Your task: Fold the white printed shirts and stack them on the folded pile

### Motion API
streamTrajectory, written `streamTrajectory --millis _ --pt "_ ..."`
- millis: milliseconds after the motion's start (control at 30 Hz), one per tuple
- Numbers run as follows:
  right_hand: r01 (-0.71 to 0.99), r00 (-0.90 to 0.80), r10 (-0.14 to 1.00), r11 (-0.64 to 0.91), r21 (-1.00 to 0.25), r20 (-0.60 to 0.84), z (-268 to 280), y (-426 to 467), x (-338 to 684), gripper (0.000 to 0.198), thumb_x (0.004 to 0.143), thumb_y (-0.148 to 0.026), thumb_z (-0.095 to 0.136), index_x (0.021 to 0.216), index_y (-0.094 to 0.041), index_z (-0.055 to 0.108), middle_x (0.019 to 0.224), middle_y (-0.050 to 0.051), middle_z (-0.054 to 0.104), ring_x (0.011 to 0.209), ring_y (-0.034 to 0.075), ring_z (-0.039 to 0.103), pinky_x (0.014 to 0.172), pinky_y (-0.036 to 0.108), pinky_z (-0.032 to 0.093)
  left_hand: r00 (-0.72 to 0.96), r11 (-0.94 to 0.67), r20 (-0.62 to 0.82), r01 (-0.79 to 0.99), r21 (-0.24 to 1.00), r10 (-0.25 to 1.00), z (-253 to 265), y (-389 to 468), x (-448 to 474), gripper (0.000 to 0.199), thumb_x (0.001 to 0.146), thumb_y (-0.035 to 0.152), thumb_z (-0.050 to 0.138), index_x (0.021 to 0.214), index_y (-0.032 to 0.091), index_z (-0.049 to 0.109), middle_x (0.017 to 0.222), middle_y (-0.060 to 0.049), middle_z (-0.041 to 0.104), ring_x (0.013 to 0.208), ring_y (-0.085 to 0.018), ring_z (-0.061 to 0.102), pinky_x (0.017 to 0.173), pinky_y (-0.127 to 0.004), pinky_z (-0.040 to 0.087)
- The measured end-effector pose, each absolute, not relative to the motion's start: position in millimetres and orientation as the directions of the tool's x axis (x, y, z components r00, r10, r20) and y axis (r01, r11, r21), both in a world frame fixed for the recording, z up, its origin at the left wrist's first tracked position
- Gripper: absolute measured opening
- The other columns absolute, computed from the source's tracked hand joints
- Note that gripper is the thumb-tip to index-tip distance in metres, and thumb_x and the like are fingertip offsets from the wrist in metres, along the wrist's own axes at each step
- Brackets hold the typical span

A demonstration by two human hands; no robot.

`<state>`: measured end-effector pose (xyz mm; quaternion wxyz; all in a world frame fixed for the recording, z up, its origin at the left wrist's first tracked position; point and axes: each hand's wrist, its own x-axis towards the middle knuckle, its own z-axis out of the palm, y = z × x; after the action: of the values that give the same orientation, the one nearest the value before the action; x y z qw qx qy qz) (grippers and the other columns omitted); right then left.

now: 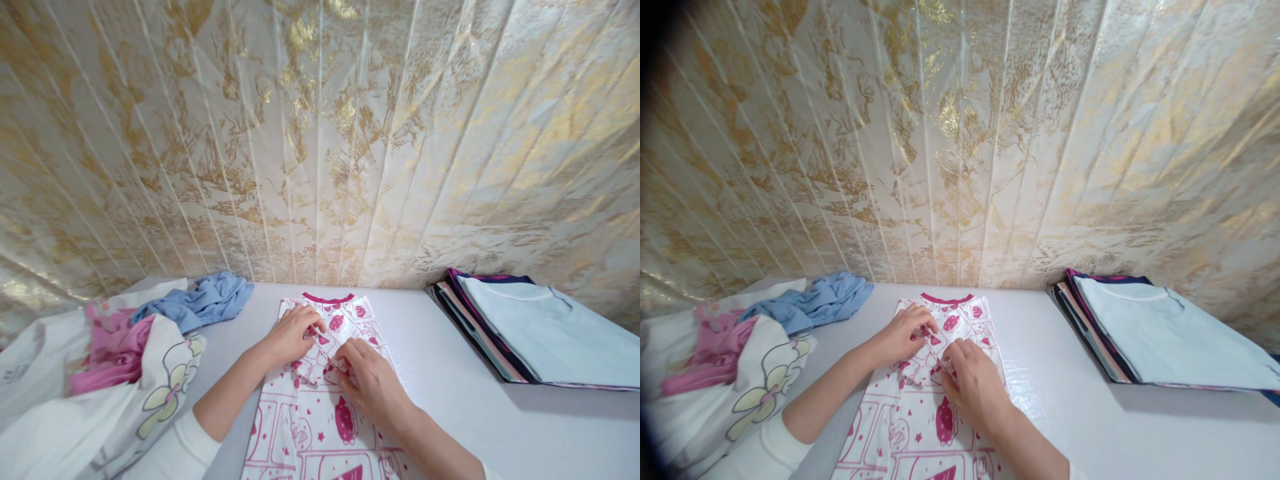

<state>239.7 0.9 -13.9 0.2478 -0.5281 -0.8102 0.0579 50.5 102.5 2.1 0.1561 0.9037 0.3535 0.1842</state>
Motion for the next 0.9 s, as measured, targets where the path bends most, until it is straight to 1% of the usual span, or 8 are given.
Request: streamTrajectory --millis 100,167,333,467,700,900 --pt "0.826 -0.286 0.903 0.402 -0.394 0.321 -20.1 1.6 237.6 0.014 0.083 -0.007 0.049 0.086 -0.021 0.052 0.081 0.001 0.061 0.072 0.016 0.056 0.063 0.025 0.040 0.740 -0.753 0.228 0.521 0.402 0.633 4.1 97.9 54.2 0.024 0.074 0.003 0.058 0.084 0.024 0.063 0.093 0.001 0.062 0.097 -0.019 0.053 0.089 -0.031 0.038" --pt "0.843 -0.264 0.908 0.381 -0.380 0.324 -23.6 2.5 238.5 0.013 0.084 -0.008 0.048 0.084 -0.021 0.052 0.078 0.000 0.061 0.068 0.015 0.055 0.061 0.024 0.038 0.769 -0.782 0.233 0.488 0.388 0.595 4.8 95.7 55.8 0.021 0.076 0.003 0.059 0.083 0.023 0.063 0.092 0.002 0.063 0.095 -0.019 0.054 0.087 -0.030 0.039" --pt "0.896 -0.285 0.902 0.371 -0.244 0.325 -24.2 2.2 239.3 0.010 0.084 -0.011 0.052 0.081 -0.020 0.052 0.078 0.000 0.061 0.067 0.015 0.056 0.058 0.025 0.033 0.808 -0.833 0.257 0.439 0.335 0.530 4.0 94.7 55.1 0.014 0.083 0.007 0.063 0.084 0.021 0.063 0.092 0.001 0.063 0.093 -0.018 0.054 0.086 -0.030 0.038" --pt "0.922 -0.269 0.912 0.337 -0.191 0.311 -23.8 1.9 238.4 0.009 0.086 -0.012 0.053 0.082 -0.020 0.053 0.079 -0.001 0.061 0.064 0.014 0.057 0.056 0.026 0.031 0.817 -0.855 0.280 0.428 0.293 0.505 0.1 95.1 55.6 0.012 0.086 0.009 0.062 0.084 0.020 0.061 0.091 0.000 0.063 0.091 -0.018 0.054 0.083 -0.030 0.038" --pt "0.907 -0.326 0.867 0.399 -0.134 0.377 -29.1 2.1 240.0 0.011 0.091 -0.014 0.048 0.083 -0.020 0.053 0.078 -0.001 0.060 0.061 0.012 0.056 0.055 0.026 0.030 0.824 -0.875 0.305 0.415 0.250 0.478 -1.7 92.4 53.1 0.011 0.089 0.010 0.060 0.087 0.020 0.055 0.091 0.000 0.061 0.090 -0.018 0.054 0.081 -0.030 0.037" --pt "0.893 -0.374 0.824 0.444 -0.074 0.426 -29.2 1.7 238.9 0.011 0.088 -0.012 0.050 0.080 -0.020 0.052 0.076 -0.001 0.059 0.063 0.013 0.054 0.057 0.026 0.029 0.831 -0.882 0.302 0.415 0.224 0.467 2.0 84.3 45.7 0.010 0.094 0.011 0.055 0.089 0.020 0.056 0.097 -0.001 0.062 0.092 -0.018 0.056 0.080 -0.030 0.037"
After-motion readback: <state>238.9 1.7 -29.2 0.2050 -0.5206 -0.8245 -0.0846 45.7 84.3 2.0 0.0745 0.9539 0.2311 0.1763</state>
